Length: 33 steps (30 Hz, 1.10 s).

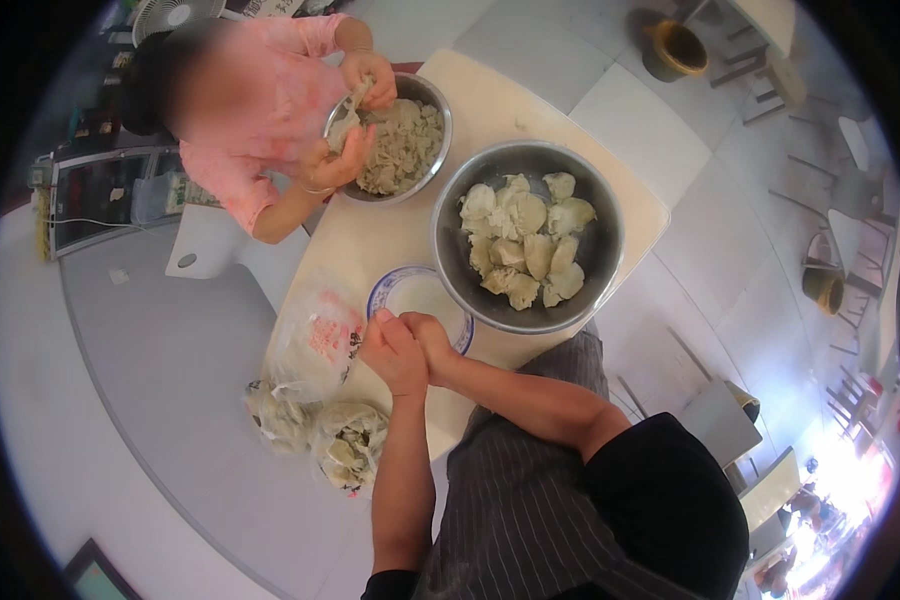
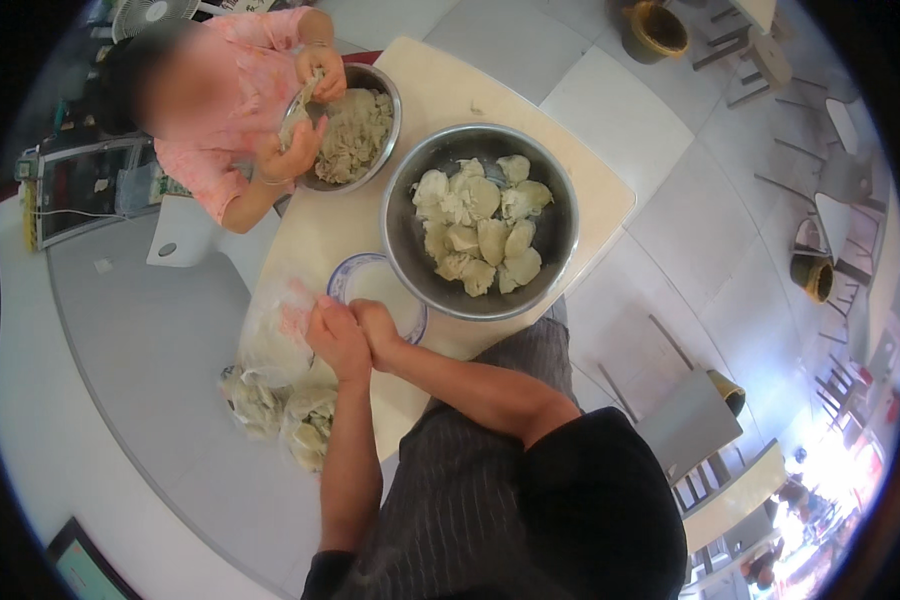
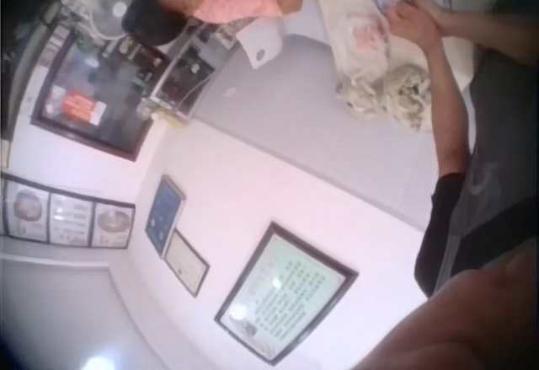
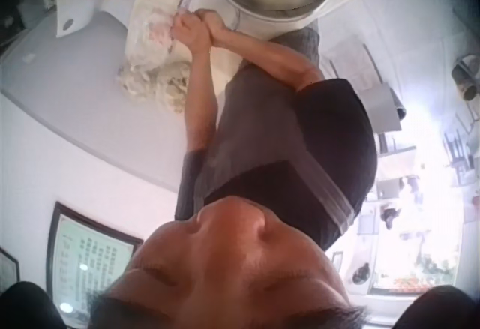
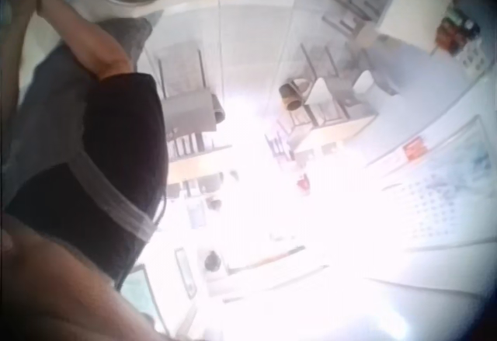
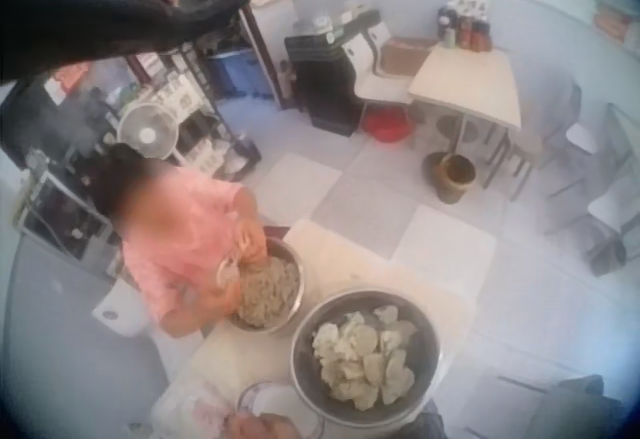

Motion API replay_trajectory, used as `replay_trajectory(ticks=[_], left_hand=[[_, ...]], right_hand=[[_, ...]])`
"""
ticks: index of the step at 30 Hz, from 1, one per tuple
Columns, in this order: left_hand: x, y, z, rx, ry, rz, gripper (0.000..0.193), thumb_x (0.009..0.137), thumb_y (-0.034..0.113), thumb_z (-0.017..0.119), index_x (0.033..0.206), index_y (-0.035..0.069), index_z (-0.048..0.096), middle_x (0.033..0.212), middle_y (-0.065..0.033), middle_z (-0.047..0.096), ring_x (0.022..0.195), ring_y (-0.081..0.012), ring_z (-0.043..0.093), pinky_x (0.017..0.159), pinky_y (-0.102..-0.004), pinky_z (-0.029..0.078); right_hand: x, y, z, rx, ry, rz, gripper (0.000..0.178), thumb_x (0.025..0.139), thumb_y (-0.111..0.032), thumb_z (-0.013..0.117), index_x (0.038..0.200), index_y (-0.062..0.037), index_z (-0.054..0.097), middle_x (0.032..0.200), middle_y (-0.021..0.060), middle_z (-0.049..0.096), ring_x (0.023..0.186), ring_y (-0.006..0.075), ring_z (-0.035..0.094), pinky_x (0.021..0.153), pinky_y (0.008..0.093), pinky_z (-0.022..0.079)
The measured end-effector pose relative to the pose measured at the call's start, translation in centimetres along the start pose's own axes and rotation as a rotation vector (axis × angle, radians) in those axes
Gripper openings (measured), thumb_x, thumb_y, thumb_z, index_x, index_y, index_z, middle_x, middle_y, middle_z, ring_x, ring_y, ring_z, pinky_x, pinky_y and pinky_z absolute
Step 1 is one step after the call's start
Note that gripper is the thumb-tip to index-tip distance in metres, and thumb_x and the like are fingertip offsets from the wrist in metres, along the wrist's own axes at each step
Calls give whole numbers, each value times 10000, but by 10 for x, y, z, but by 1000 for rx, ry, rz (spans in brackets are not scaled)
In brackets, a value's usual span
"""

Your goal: The person forms dumplings by hand, placing them into a metal bowl. Another person across the table also forms dumplings. The camera wearer then places finished dumplings into a plastic bag and ties it shut.

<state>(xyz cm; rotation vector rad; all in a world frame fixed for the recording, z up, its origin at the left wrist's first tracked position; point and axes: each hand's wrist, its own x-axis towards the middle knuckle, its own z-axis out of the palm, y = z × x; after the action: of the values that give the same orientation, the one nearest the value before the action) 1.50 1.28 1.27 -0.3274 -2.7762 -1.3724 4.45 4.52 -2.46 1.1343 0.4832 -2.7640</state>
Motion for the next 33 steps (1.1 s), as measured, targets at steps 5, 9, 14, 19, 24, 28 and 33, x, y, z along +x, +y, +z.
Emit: replay_trajectory(ticks=[5, 9, 14, 19, 24, 28, 33], left_hand=[[1, 1, 6, 131, -63, 240, 312, 925, 162, 462, 658, 2, 482, 604, -150, 500, 550, -277, 477, 528, -374, 376], [2, 4, 1, 96, -94, 449, 249, 897, 121, 511, 679, 0, 503, 666, -155, 510, 619, -345, 512, 550, -420, 400], [-1, -11, -4, 168, 12, 565, 264, 902, 128, 494, 667, 8, 501, 671, -161, 506, 614, -350, 490, 558, -440, 378], [-1, 16, 1, 79, 47, 331, 288, 917, 144, 471, 673, -6, 499, 672, -182, 504, 637, -375, 492, 583, -442, 378], [-6, 25, -4, 14, 97, 172, 313, 911, 173, 475, 667, -22, 491, 661, -211, 516, 615, -406, 496, 563, -478, 362], [-12, -21, 0, 138, 132, 139, 329, 902, 196, 477, 653, -17, 501, 634, -224, 525, 590, -421, 499, 543, -497, 354], [-2, -21, 14, 106, 81, 166, 359, 899, 211, 471, 625, -19, 497, 622, -234, 532, 591, -430, 501, 546, -509, 354]], right_hand=[[2, -16, -3, 214, -122, 117, 217, 875, -211, 473, 817, -30, 579, 829, 97, 601, 774, 198, 587, 706, 343, 489], [14, -16, -21, 287, -198, 304, 209, 900, -228, 466, 891, -57, 586, 883, 87, 618, 824, 199, 601, 749, 340, 505], [26, 6, -24, 240, -228, 267, 233, 920, -307, 519, 895, -85, 585, 883, 63, 612, 806, 169, 588, 724, 311, 498], [11, -15, -11, -93, -58, 72, 265, 932, -322, 512, 952, -70, 593, 919, 82, 625, 827, 173, 596, 717, 328, 497], [35, 19, -33, -232, -149, 45, 278, 937, -312, 498, 983, -58, 600, 944, 100, 635, 845, 184, 605, 721, 350, 498], [54, 42, -46, -359, -188, 3, 290, 941, -304, 487, 1009, -48, 606, 964, 114, 642, 860, 193, 611, 724, 369, 499], [111, 59, -84, -542, -164, -216, 304, 944, -295, 473, 1030, -39, 611, 979, 128, 649, 871, 203, 617, 725, 388, 500]])
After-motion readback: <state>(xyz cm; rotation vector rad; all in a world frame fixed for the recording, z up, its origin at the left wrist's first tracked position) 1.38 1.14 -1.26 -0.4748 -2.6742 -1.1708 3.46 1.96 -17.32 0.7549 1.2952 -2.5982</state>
